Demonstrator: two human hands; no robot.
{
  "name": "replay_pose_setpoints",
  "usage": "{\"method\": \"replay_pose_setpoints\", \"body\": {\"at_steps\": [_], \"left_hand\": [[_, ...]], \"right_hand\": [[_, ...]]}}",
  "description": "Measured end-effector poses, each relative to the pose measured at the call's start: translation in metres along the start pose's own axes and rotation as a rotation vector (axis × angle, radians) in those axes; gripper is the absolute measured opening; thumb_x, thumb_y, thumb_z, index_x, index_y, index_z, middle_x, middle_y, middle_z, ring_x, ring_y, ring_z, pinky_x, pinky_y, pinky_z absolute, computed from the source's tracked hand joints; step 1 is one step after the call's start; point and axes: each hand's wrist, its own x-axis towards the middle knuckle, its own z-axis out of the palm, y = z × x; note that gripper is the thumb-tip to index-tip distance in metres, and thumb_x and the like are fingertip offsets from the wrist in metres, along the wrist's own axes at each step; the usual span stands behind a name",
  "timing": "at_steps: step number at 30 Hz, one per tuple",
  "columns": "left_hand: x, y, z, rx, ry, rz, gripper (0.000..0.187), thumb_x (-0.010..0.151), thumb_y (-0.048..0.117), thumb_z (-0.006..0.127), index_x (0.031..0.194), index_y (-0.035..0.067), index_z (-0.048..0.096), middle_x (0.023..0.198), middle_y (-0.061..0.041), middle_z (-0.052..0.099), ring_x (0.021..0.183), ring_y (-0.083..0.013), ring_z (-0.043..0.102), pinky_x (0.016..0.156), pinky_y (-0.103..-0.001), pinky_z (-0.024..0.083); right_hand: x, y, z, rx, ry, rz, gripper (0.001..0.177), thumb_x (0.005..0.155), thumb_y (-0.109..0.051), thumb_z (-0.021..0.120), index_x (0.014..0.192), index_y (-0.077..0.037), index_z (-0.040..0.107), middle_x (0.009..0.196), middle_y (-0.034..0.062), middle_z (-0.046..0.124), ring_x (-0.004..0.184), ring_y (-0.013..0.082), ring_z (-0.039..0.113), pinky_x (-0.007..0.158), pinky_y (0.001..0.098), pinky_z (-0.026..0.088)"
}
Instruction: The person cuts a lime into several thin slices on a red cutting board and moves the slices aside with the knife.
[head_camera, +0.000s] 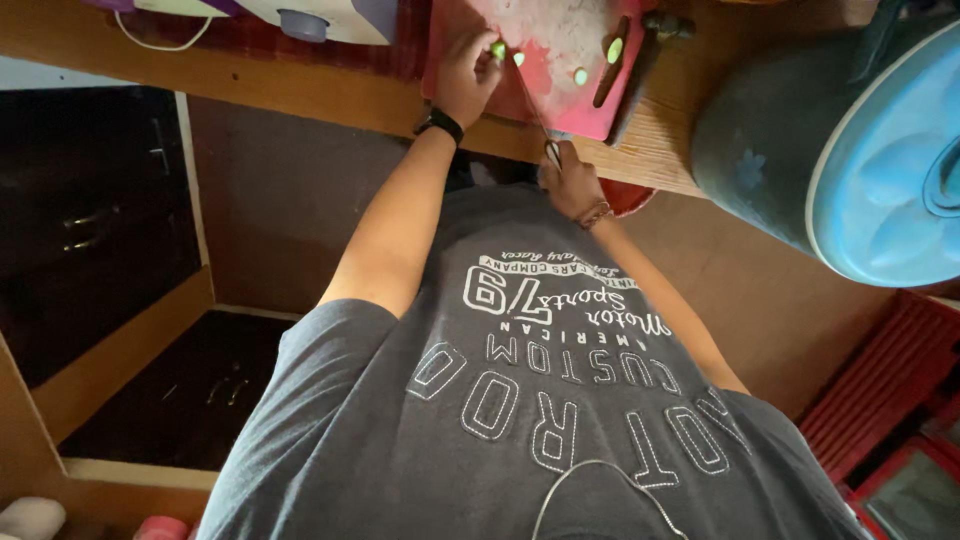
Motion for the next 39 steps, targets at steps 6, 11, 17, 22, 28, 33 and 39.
{"method": "replay_pose_setpoints", "body": {"at_steps": [6, 11, 17, 22, 28, 33, 39], "left_hand": [[0.005, 0.006, 0.003, -0.045, 0.039, 0.008, 0.038, 0.088, 0.003, 0.071, 0.125, 0.010, 0.067, 0.104, -0.012, 0.071, 0.084, -0.0223, 0.074, 0.073, -0.033, 0.062], [0.012, 0.012, 0.013, 0.015, 0.066, -0.114, 0.023, 0.091, 0.009, 0.077, 0.113, 0.012, 0.069, 0.095, -0.009, 0.075, 0.078, -0.0208, 0.076, 0.070, -0.032, 0.061], [0.015, 0.016, 0.016, 0.156, 0.041, -0.019, 0.029, 0.086, 0.009, 0.075, 0.114, 0.012, 0.069, 0.103, -0.012, 0.075, 0.091, -0.0323, 0.074, 0.082, -0.040, 0.058], [0.009, 0.013, 0.020, 0.455, -0.019, 0.054, 0.026, 0.091, 0.015, 0.073, 0.117, 0.013, 0.071, 0.119, -0.020, 0.064, 0.100, -0.0374, 0.068, 0.087, -0.046, 0.055], [0.014, 0.017, -0.003, 0.687, -0.363, 0.243, 0.028, 0.100, 0.022, 0.067, 0.122, 0.005, 0.066, 0.116, -0.020, 0.064, 0.107, -0.0407, 0.061, 0.093, -0.052, 0.053], [0.022, 0.028, -0.014, 0.690, -0.414, 0.290, 0.030, 0.102, 0.025, 0.066, 0.118, 0.001, 0.064, 0.126, -0.021, 0.062, 0.115, -0.0416, 0.060, 0.093, -0.051, 0.051], [0.019, 0.040, -0.021, 0.606, -0.375, 0.318, 0.032, 0.097, 0.023, 0.068, 0.118, 0.000, 0.065, 0.125, -0.021, 0.061, 0.112, -0.0418, 0.059, 0.094, -0.051, 0.051]], "right_hand": [[-0.006, -0.001, -0.013, -0.039, 0.175, 0.022, 0.031, 0.104, -0.028, 0.059, 0.126, -0.007, 0.052, 0.088, 0.0317, 0.069, 0.084, 0.0566, 0.065, 0.070, 0.0645, 0.050], [-0.019, -0.011, -0.023, 0.050, 0.216, 0.023, 0.031, 0.104, -0.028, 0.059, 0.125, -0.006, 0.053, 0.088, 0.0291, 0.070, 0.084, 0.0540, 0.067, 0.069, 0.0624, 0.050], [-0.037, 0.005, -0.021, 0.055, 0.324, -0.099, 0.034, 0.103, -0.028, 0.061, 0.128, -0.005, 0.055, 0.095, 0.0292, 0.071, 0.086, 0.0531, 0.068, 0.072, 0.0596, 0.053], [-0.052, 0.021, -0.013, 0.035, 0.311, -0.010, 0.034, 0.104, -0.029, 0.062, 0.128, -0.007, 0.054, 0.088, 0.0270, 0.070, 0.083, 0.0501, 0.069, 0.070, 0.0583, 0.053], [-0.069, 0.021, -0.011, 0.197, 0.304, 0.017, 0.038, 0.102, -0.028, 0.060, 0.131, -0.005, 0.052, 0.079, 0.0193, 0.070, 0.074, 0.0440, 0.071, 0.064, 0.0526, 0.055], [-0.078, 0.027, -0.013, 0.247, 0.334, 0.060, 0.033, 0.104, -0.030, 0.059, 0.127, -0.007, 0.055, 0.081, 0.0171, 0.073, 0.079, 0.0402, 0.074, 0.069, 0.0500, 0.058], [-0.082, 0.041, -0.010, 0.216, 0.380, 0.026, 0.038, 0.103, -0.030, 0.060, 0.132, -0.007, 0.054, 0.089, 0.0241, 0.071, 0.084, 0.0483, 0.070, 0.069, 0.0545, 0.054]]}}
